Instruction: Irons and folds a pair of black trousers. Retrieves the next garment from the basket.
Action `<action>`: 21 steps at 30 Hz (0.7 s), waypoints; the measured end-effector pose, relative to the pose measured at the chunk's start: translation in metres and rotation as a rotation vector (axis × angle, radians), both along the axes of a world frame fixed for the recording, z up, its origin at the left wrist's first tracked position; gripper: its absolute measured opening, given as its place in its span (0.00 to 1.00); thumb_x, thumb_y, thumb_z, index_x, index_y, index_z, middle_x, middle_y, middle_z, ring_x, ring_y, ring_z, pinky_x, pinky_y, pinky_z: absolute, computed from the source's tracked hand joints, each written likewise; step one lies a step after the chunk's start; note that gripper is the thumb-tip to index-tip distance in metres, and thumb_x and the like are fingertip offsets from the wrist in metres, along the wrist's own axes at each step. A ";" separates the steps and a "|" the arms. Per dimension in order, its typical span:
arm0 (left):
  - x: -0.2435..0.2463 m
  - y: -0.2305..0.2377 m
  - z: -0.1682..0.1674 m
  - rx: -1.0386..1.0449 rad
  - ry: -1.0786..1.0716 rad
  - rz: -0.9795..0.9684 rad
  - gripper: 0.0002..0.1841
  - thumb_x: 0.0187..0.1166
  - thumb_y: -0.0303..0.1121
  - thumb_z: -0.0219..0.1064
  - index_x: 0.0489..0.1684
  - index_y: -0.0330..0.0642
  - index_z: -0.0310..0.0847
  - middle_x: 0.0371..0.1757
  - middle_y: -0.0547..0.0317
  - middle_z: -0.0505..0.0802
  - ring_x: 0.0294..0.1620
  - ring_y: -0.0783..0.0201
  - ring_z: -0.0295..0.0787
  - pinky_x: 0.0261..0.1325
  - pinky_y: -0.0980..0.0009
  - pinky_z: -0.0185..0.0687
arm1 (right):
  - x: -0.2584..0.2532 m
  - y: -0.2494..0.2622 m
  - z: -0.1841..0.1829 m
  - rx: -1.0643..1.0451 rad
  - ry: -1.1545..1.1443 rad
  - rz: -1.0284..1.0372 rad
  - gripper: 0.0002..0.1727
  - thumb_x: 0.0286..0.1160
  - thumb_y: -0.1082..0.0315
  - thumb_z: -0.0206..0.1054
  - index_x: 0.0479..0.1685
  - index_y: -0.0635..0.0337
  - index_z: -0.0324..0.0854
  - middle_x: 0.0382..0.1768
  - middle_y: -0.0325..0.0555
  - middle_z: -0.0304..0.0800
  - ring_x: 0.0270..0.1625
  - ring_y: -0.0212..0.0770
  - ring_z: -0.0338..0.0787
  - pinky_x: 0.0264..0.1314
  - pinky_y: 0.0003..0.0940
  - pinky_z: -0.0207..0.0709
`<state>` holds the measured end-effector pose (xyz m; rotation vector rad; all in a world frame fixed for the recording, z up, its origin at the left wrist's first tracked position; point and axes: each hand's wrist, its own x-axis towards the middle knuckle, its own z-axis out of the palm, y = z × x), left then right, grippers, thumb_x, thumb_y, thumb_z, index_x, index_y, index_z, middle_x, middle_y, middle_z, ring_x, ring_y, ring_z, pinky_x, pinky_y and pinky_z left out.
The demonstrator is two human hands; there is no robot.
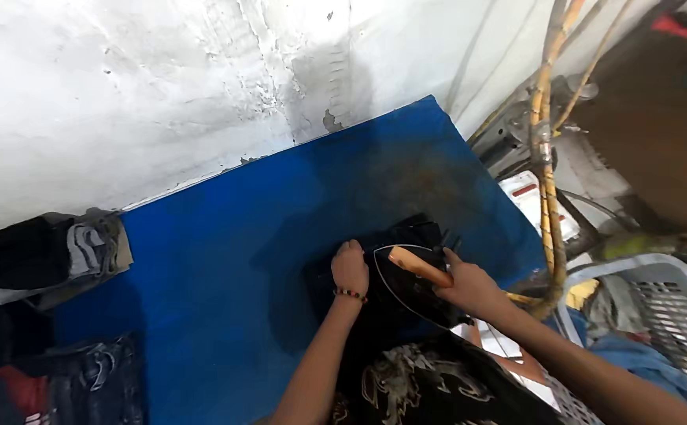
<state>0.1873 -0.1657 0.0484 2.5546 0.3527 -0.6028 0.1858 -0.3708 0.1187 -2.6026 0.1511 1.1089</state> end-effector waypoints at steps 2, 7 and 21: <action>0.005 0.006 -0.004 0.031 -0.022 -0.047 0.15 0.89 0.30 0.56 0.65 0.33 0.82 0.66 0.41 0.88 0.71 0.48 0.85 0.74 0.53 0.77 | -0.004 0.011 -0.001 -0.021 -0.023 -0.007 0.50 0.70 0.59 0.75 0.91 0.66 0.51 0.59 0.69 0.86 0.63 0.67 0.87 0.65 0.65 0.77; -0.007 0.049 0.017 -0.017 -0.339 0.158 0.17 0.92 0.33 0.53 0.63 0.34 0.84 0.62 0.40 0.90 0.66 0.44 0.88 0.72 0.48 0.79 | 0.003 0.048 -0.004 -0.006 -0.105 -0.005 0.39 0.73 0.60 0.74 0.82 0.66 0.65 0.57 0.69 0.87 0.62 0.69 0.87 0.63 0.68 0.78; -0.100 0.112 0.024 -0.167 -0.895 0.369 0.15 0.84 0.29 0.63 0.57 0.23 0.82 0.54 0.33 0.89 0.54 0.48 0.89 0.58 0.58 0.86 | -0.029 0.057 0.012 0.089 -0.043 0.410 0.33 0.76 0.65 0.70 0.82 0.59 0.69 0.61 0.71 0.85 0.65 0.73 0.84 0.63 0.73 0.75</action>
